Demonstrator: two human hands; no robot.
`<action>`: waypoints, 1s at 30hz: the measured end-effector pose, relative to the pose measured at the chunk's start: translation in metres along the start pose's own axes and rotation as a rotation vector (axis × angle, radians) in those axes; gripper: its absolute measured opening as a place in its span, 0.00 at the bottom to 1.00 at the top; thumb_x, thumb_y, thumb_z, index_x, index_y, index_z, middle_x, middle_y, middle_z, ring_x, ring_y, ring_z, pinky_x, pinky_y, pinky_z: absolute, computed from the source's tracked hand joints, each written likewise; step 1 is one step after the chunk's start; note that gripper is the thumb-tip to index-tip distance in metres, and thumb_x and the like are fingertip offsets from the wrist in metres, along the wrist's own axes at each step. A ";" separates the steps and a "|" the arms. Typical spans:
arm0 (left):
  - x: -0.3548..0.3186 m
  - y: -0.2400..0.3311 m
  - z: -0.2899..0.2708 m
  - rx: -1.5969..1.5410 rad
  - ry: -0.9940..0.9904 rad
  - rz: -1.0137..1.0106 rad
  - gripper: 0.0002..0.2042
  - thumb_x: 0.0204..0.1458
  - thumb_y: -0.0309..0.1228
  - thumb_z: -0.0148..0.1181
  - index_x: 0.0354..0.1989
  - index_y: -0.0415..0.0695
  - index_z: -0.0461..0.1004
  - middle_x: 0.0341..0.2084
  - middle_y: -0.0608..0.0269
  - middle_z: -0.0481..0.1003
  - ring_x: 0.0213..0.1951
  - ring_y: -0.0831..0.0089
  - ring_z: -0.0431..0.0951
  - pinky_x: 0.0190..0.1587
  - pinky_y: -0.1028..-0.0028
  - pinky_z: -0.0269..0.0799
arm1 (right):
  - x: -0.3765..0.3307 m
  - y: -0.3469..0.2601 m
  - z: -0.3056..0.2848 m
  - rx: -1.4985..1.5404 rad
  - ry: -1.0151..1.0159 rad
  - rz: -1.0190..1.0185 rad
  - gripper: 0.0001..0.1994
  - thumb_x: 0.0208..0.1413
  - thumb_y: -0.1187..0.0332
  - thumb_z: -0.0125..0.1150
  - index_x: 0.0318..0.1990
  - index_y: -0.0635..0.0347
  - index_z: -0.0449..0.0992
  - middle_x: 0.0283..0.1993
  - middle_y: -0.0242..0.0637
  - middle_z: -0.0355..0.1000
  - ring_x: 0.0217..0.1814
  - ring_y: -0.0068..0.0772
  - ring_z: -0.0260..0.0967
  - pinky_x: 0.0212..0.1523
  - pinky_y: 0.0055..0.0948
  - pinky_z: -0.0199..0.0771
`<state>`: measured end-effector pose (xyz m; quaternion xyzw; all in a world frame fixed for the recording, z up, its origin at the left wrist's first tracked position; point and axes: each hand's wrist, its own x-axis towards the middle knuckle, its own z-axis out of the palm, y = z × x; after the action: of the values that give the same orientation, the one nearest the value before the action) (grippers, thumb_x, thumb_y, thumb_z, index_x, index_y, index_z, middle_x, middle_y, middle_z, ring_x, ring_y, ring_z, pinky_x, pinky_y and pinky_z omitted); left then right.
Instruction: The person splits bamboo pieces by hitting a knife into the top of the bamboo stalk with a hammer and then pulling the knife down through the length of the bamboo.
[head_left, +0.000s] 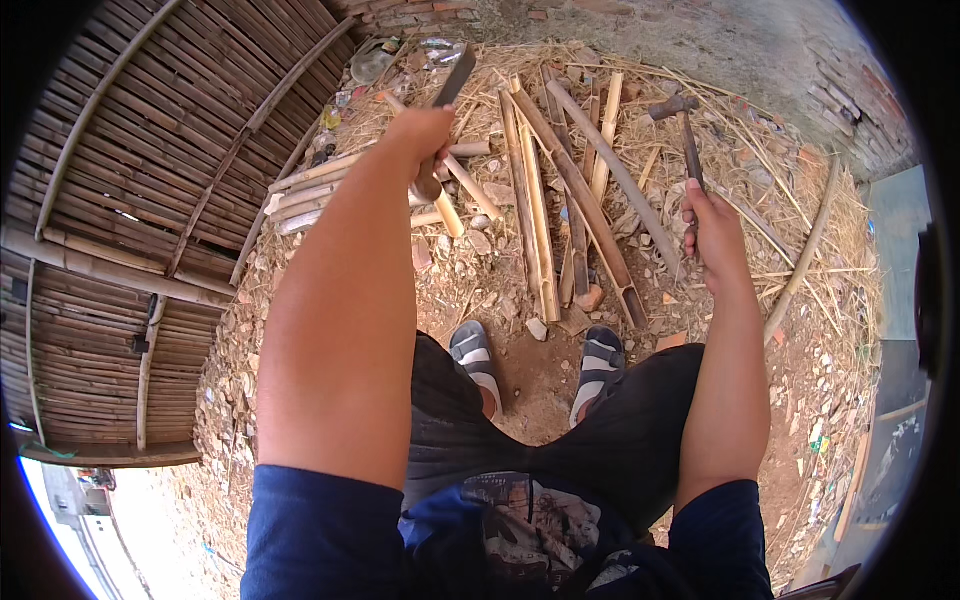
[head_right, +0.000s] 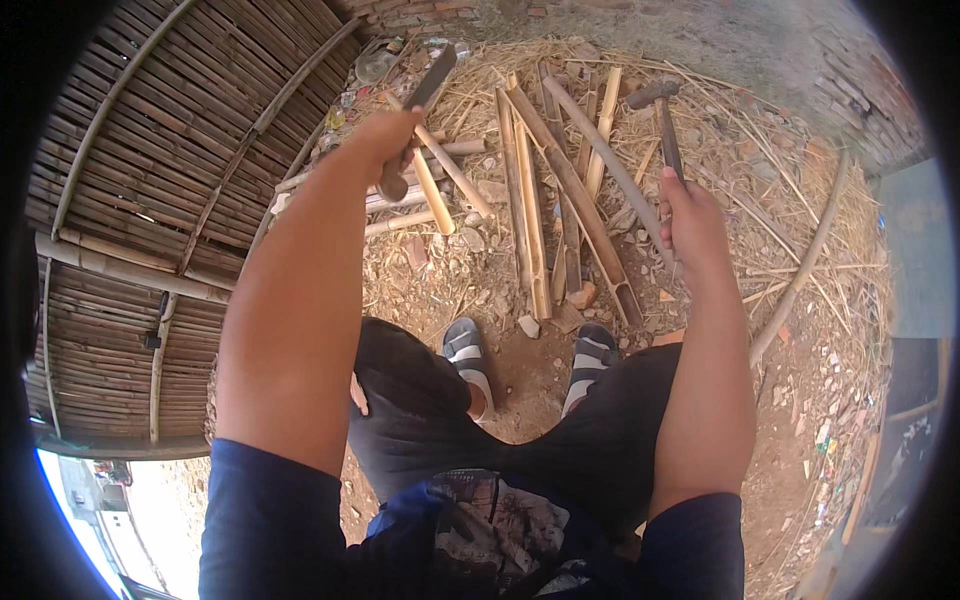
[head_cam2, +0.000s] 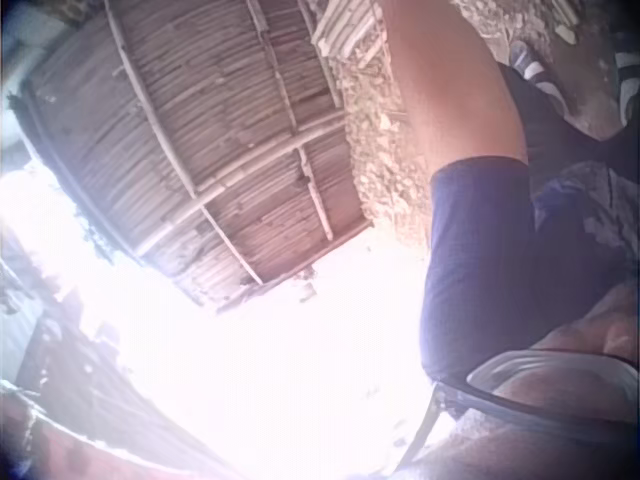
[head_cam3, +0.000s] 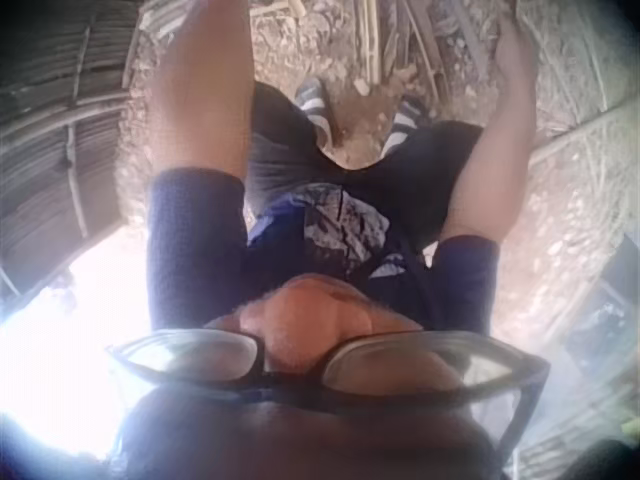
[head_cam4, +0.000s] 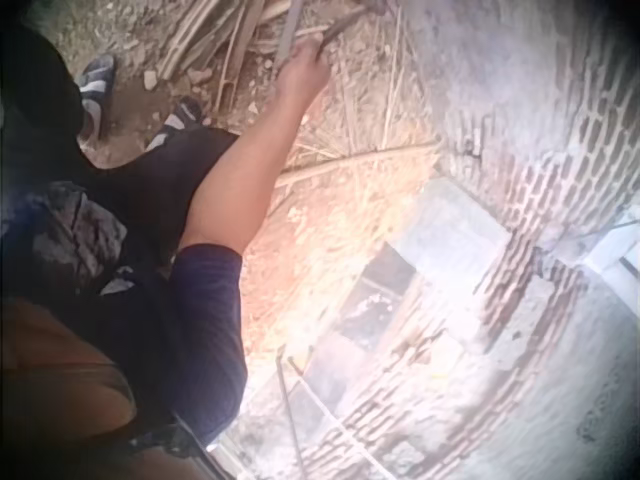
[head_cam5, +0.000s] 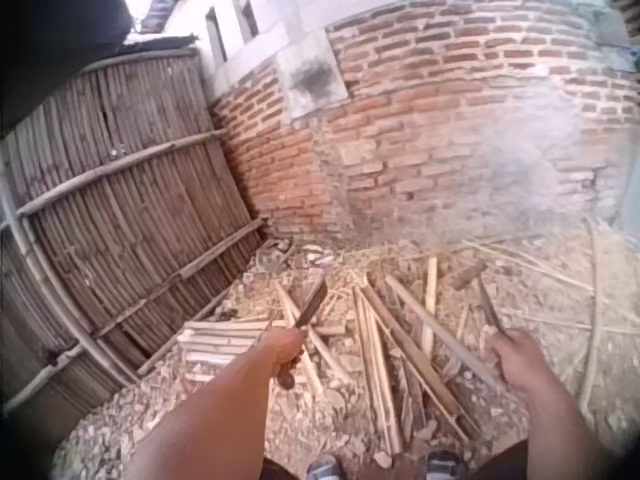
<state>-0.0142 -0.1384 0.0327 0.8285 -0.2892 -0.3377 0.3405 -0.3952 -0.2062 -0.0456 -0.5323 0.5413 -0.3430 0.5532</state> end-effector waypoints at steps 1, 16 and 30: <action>0.021 -0.050 0.001 0.072 0.090 -0.046 0.19 0.66 0.45 0.58 0.36 0.38 0.73 0.22 0.63 0.71 0.18 0.74 0.69 0.20 0.68 0.66 | -0.002 -0.005 0.004 0.012 -0.018 -0.014 0.20 0.70 0.48 0.56 0.35 0.56 0.72 0.29 0.25 0.64 0.21 0.17 0.60 0.22 0.22 0.61; 0.121 -0.361 0.111 -0.431 0.331 -0.900 0.19 0.63 0.40 0.52 0.49 0.35 0.78 0.45 0.44 0.81 0.41 0.58 0.86 0.39 0.67 0.82 | -0.008 -0.028 0.050 0.005 -0.075 -0.036 0.20 0.71 0.49 0.55 0.35 0.58 0.73 0.27 0.25 0.64 0.21 0.17 0.62 0.22 0.20 0.62; 0.157 -0.354 0.152 0.079 0.629 -0.347 0.38 0.56 0.57 0.61 0.62 0.33 0.67 0.56 0.35 0.73 0.58 0.43 0.74 0.65 0.54 0.66 | -0.002 -0.020 0.065 -0.029 -0.086 -0.055 0.21 0.71 0.49 0.54 0.38 0.60 0.74 0.30 0.26 0.64 0.24 0.17 0.63 0.25 0.20 0.65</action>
<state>0.0542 -0.0934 -0.3750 0.9412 -0.0382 -0.1076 0.3180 -0.3288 -0.1942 -0.0364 -0.5694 0.5070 -0.3271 0.5583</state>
